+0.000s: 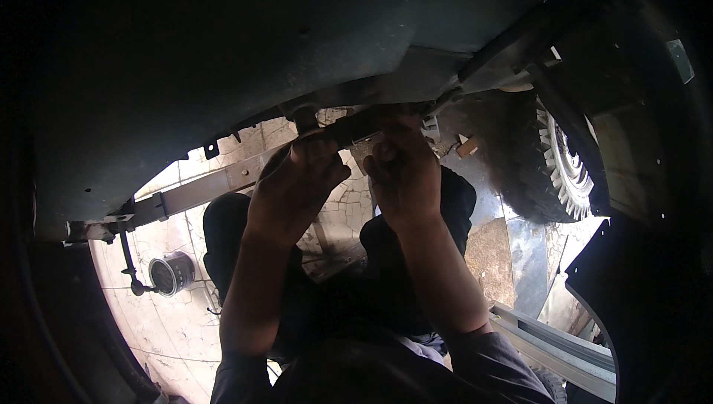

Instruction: The person lies on the floor beneath a vehicle and uses their hands to manipulate a small component attached to the undercarriage. They repeatedly adjust and tighten the part, occasionally using a hammer to tap it into place.

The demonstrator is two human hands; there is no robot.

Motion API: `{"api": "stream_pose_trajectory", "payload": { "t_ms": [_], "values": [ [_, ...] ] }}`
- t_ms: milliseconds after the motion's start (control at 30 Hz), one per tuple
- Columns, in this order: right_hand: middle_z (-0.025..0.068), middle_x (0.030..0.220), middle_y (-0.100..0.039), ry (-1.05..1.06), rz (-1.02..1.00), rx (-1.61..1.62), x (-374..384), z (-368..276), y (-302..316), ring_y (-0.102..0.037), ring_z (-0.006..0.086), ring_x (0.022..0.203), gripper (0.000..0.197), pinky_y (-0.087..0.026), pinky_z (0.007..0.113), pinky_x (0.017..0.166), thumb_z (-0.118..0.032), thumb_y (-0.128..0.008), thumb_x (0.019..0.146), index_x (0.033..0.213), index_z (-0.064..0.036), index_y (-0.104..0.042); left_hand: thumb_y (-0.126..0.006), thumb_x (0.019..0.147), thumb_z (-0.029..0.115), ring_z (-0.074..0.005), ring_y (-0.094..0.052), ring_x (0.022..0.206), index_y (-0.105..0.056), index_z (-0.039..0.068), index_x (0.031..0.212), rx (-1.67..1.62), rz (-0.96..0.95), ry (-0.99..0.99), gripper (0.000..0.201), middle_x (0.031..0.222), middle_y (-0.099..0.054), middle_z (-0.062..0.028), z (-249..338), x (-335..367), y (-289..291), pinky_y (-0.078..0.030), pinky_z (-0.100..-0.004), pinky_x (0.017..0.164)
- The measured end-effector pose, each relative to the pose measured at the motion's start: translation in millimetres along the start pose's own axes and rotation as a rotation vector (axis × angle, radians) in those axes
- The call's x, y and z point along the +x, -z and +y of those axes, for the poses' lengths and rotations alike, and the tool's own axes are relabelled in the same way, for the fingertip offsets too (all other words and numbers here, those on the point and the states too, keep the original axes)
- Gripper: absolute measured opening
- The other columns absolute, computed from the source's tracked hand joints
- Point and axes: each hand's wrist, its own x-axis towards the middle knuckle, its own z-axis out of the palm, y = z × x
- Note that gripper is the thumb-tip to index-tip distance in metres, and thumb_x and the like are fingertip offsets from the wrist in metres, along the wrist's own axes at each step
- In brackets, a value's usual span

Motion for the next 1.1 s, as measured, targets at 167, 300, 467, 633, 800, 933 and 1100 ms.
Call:
{"api": "stream_pose_trajectory", "payload": {
  "t_ms": [167,300,467,633,800,933,1100],
  "values": [
    [-0.0002,0.073,-0.052,0.022,-0.034,0.050,-2.1,-0.2,11.0,-0.046,0.0081,0.054,0.013,-0.035,0.023,0.051,-0.013,-0.051,0.100,0.111,-0.0071,-0.056,-0.059,0.100,0.039,-0.0171,-0.059,0.102,-0.054,0.001,0.127,-0.008,-0.001,-0.037,0.047,0.112,-0.061,-0.0082,-1.7,-0.7,-1.8,-0.046,-0.0341,0.087],
    [0.0022,0.084,-0.055,0.014,-0.189,0.064,-2.8,-1.1,19.6,-0.054,0.0087,0.065,0.017,-0.044,0.023,0.057,-0.012,-0.050,0.100,0.115,-0.0057,-0.055,-0.059,0.100,0.037,-0.0197,-0.054,0.109,-0.051,0.005,0.129,-0.258,-0.066,0.048,0.044,0.113,-0.059,-0.0047,-4.1,1.9,3.1,-0.039,-0.0387,0.096],
    [0.0039,0.094,-0.057,0.104,-0.235,-0.131,-17.4,-2.6,10.7,-0.058,0.0108,0.074,0.020,-0.048,0.024,0.061,-0.008,-0.052,0.099,0.118,-0.0043,-0.054,-0.054,0.099,0.049,-0.0189,-0.057,0.103,-0.053,0.002,0.132,-0.301,0.030,0.006,0.057,0.113,-0.063,-0.0081,-9.4,2.6,2.9,-0.042,-0.0364,0.087],
    [0.0058,0.089,-0.063,0.108,-0.257,-0.268,-25.1,-7.2,2.0,-0.057,0.0112,0.066,0.021,-0.045,0.024,0.058,-0.008,-0.059,0.095,0.114,-0.0005,-0.058,-0.048,0.104,0.038,-0.0177,-0.063,0.097,-0.053,-0.002,0.135,0.053,0.157,-0.003,0.051,0.111,-0.066,-0.0111,-14.2,-8.8,0.2,-0.051,-0.0327,0.086],
    [0.0069,0.093,-0.065,0.169,-0.247,-0.492,-26.3,-4.8,10.4,-0.061,0.0128,0.072,0.021,-0.049,0.026,0.064,-0.007,-0.058,0.096,0.115,-0.0006,-0.055,-0.067,0.095,0.013,-0.0162,-0.067,0.091,-0.063,-0.001,0.123,0.188,0.244,0.094,0.032,0.102,-0.069,-0.0070,-17.0,-13.8,-9.7,-0.055,-0.0308,0.079],
    [0.0109,0.100,-0.070,0.175,-0.268,-0.514,-29.4,-5.9,12.5,-0.064,0.0138,0.082,0.020,-0.051,0.027,0.071,-0.002,-0.061,0.093,0.113,0.0016,-0.057,-0.068,0.094,0.015,-0.0139,-0.069,0.087,-0.070,0.002,0.107,0.641,0.199,-0.132,0.018,0.100,-0.069,-0.0074,-17.5,-20.4,-8.5,-0.056,-0.0281,0.073],
    [0.0135,0.102,-0.073,0.154,-0.270,-0.512,-28.4,-4.5,17.3,-0.068,0.0140,0.090,0.024,-0.053,0.025,0.074,0.002,-0.066,0.091,0.114,0.0033,-0.060,-0.068,0.093,0.013,-0.0143,-0.071,0.089,-0.070,0.001,0.105,0.909,0.152,-0.281,0.017,0.101,-0.070,-0.0095,-22.2,-25.1,-8.2,-0.058,-0.0278,0.073]
  ]
}}
